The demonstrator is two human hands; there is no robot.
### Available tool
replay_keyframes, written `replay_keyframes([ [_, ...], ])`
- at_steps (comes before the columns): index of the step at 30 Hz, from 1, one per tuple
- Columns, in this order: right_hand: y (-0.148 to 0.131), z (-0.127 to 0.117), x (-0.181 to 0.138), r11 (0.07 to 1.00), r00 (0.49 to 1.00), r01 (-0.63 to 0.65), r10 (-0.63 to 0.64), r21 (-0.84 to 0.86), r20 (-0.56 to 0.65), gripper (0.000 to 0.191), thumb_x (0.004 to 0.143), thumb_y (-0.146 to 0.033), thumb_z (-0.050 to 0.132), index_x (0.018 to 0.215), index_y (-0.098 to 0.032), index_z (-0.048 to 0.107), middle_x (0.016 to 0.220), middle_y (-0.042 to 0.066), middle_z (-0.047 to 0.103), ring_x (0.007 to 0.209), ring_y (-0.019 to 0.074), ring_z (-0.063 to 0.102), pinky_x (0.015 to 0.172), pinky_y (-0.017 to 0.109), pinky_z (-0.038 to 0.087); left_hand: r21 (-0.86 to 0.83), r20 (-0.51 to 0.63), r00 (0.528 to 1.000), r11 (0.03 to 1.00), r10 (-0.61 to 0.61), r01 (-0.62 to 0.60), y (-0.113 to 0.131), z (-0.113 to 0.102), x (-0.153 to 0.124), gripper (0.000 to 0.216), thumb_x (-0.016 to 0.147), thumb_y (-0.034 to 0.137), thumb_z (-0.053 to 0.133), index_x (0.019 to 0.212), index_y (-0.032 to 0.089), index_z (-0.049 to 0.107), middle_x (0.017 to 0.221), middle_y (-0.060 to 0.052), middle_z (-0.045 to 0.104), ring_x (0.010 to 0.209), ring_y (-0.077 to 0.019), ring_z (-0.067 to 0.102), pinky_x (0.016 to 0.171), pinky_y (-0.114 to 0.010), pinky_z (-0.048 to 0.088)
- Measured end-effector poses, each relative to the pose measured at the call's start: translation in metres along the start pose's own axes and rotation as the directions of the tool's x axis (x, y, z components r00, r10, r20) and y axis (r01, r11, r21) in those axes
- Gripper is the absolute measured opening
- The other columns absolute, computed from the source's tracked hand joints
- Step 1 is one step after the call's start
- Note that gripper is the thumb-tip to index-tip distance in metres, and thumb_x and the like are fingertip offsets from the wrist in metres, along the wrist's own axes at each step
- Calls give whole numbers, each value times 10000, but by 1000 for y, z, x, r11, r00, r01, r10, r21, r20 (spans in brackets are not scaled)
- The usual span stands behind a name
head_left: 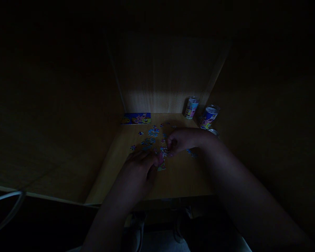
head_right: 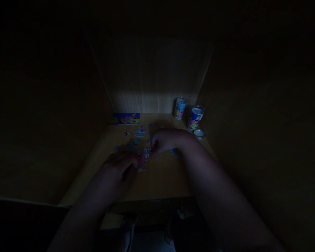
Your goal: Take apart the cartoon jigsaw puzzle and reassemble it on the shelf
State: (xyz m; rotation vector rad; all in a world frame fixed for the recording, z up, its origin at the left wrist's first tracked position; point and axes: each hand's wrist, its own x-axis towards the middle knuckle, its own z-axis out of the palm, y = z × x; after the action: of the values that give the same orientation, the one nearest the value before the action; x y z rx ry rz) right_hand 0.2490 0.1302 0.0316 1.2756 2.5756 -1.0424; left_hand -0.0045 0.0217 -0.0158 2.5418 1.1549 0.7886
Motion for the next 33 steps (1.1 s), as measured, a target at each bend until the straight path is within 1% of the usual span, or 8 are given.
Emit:
replay_keyframes([
  [3,-3,0,-1,1000,1000,6,-6,-21,-3,334,796,-476,896,972,-202,824,952,20,827,857,189,728,706,262,472,6,4,1000,1000,-4,4,0,0,0,171,1038,90,576,961,231,632,984,-25,719,960,-250,663,890,-435,493],
  [6,-5,0,-1,1000,1000,15,-15,-1,-7,335,788,-474,903,981,-211,829,969,15,831,886,193,736,715,256,477,-3,-3,1000,1000,-12,12,0,0,1,172,1054,106,562,956,233,625,985,-26,723,950,-245,665,881,-427,491],
  [13,-4,0,0,999,999,41,-40,11,-26,352,770,-440,920,1009,-205,814,973,3,817,877,182,724,721,245,479,-16,-4,1000,1000,-14,13,1,-1,2,175,1049,97,570,969,237,640,987,-22,723,966,-243,663,886,-418,493],
  [16,-4,0,-1,998,997,63,-63,8,-41,336,780,-409,916,1020,-203,802,984,6,809,877,177,713,723,247,476,-16,0,1000,1000,-7,7,2,-2,1,179,1052,103,564,952,232,639,987,-30,723,969,-245,664,892,-427,498],
  [20,-6,0,-2,995,994,96,-94,24,-62,279,834,-364,873,1047,-203,791,1017,13,806,892,172,700,733,251,473,-24,0,1000,1000,-10,10,2,-2,1,186,1047,92,557,949,231,633,984,-32,720,953,-240,666,879,-427,500],
  [25,-5,1,0,992,993,112,-110,53,-47,196,845,-317,848,1001,-209,800,960,-2,803,865,169,700,740,257,469,-24,-4,1000,1000,-12,11,3,-2,2,183,1053,103,563,946,233,637,964,-26,717,930,-236,667,861,-421,498],
  [30,-6,2,0,991,995,98,-96,89,-28,191,840,-304,842,993,-195,807,922,-4,798,821,157,687,717,248,459,5,0,1000,1000,-16,16,4,-2,3,181,1046,94,563,944,225,637,961,-33,719,931,-239,666,864,-415,496],
  [33,-7,1,0,991,996,90,-88,102,-24,192,824,-289,848,988,-199,809,921,-6,800,813,151,684,720,243,463,-5,7,1000,1000,-13,13,4,-3,2,183,1035,79,567,947,227,632,974,-30,719,946,-244,664,868,-415,492],
])
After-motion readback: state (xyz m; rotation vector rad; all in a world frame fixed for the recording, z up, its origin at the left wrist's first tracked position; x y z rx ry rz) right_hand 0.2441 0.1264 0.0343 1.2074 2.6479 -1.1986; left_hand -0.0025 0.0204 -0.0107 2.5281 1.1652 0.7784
